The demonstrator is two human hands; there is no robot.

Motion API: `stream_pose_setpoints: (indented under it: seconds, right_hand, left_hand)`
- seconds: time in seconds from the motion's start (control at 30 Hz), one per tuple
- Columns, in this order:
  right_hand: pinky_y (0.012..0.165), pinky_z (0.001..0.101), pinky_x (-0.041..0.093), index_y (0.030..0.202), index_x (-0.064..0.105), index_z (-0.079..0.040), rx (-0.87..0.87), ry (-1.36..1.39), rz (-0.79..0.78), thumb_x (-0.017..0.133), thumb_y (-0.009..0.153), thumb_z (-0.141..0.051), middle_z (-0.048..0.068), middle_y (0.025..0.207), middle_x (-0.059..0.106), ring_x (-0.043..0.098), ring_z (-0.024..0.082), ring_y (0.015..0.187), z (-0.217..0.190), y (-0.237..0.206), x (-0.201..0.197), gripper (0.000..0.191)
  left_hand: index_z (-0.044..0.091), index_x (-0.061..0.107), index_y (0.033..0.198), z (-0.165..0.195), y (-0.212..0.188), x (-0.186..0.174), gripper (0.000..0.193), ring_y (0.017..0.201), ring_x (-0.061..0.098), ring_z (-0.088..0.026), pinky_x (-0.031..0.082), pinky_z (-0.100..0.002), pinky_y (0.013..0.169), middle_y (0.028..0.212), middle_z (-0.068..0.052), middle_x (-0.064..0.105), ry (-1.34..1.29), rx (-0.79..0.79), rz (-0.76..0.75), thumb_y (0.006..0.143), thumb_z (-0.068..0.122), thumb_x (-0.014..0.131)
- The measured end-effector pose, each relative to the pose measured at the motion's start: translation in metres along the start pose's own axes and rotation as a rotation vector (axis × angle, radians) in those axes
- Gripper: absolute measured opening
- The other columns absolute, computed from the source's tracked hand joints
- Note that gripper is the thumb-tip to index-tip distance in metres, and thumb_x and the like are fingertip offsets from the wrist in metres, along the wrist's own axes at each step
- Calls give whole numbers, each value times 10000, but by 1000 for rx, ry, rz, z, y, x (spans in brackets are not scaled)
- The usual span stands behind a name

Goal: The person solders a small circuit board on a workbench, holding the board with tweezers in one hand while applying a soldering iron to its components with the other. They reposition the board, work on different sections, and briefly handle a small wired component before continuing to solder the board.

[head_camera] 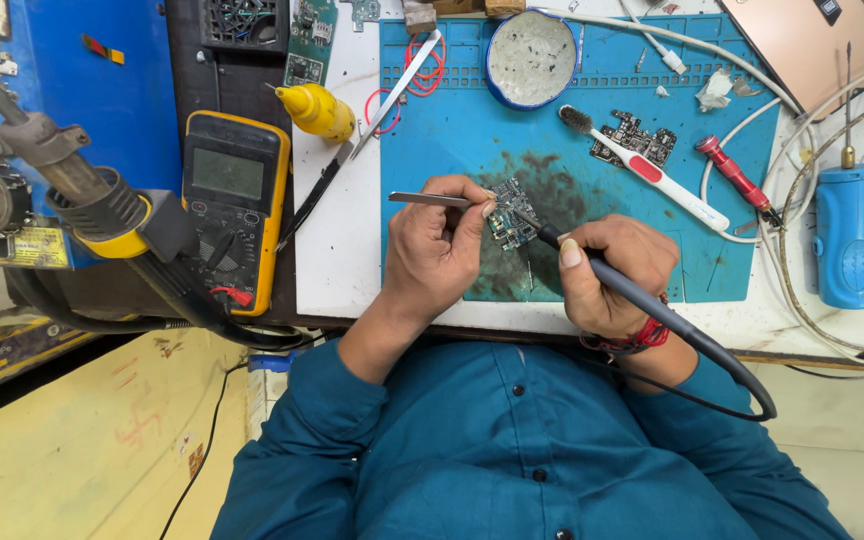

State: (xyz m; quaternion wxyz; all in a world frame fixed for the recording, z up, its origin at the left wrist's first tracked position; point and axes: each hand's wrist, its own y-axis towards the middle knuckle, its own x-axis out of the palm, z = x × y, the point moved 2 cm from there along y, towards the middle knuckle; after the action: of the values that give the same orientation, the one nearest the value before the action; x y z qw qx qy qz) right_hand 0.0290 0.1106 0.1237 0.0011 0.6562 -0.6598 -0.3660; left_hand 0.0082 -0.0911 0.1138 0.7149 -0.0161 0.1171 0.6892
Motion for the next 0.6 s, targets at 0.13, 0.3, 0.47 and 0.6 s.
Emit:
stream_pose_setpoints:
  seconds: [0.13,0.3,0.47,0.6]
  right_hand:
    - [549,327,439,883,630,-24,6,-4,-9,670,975,-96,97,713,616,594,245,609,0,0,0,123]
    - [549,325,442,881,627,-31,4,-5,-9,667,978,-96,98,723,628,599,245,611,0,-1,-1,123]
    - [545,329,435,878,625,-31,3,-15,-9,668,977,-95,99,716,619,594,249,608,0,0,-1,125]
    - [547,328,437,888,627,-30,1,-9,-11,664,983,-96,98,722,621,595,248,612,-1,0,-1,121]
  left_hand:
    - [36,619,1094,0,0,0,82,626,547,-21,424,-210,543,812,-4,670,4,3,-1,1034,20,672]
    - [37,617,1093,0,0,0,82,634,555,-22,434,-209,546,834,-9,682,3,11,5,1033,21,672]
    - [37,620,1089,0,0,0,82,631,556,-24,436,-210,548,830,-10,681,13,10,4,1032,22,676]
    - [38,621,1088,0,0,0,81,632,560,-24,439,-210,549,830,-9,682,9,1,6,1031,21,676]
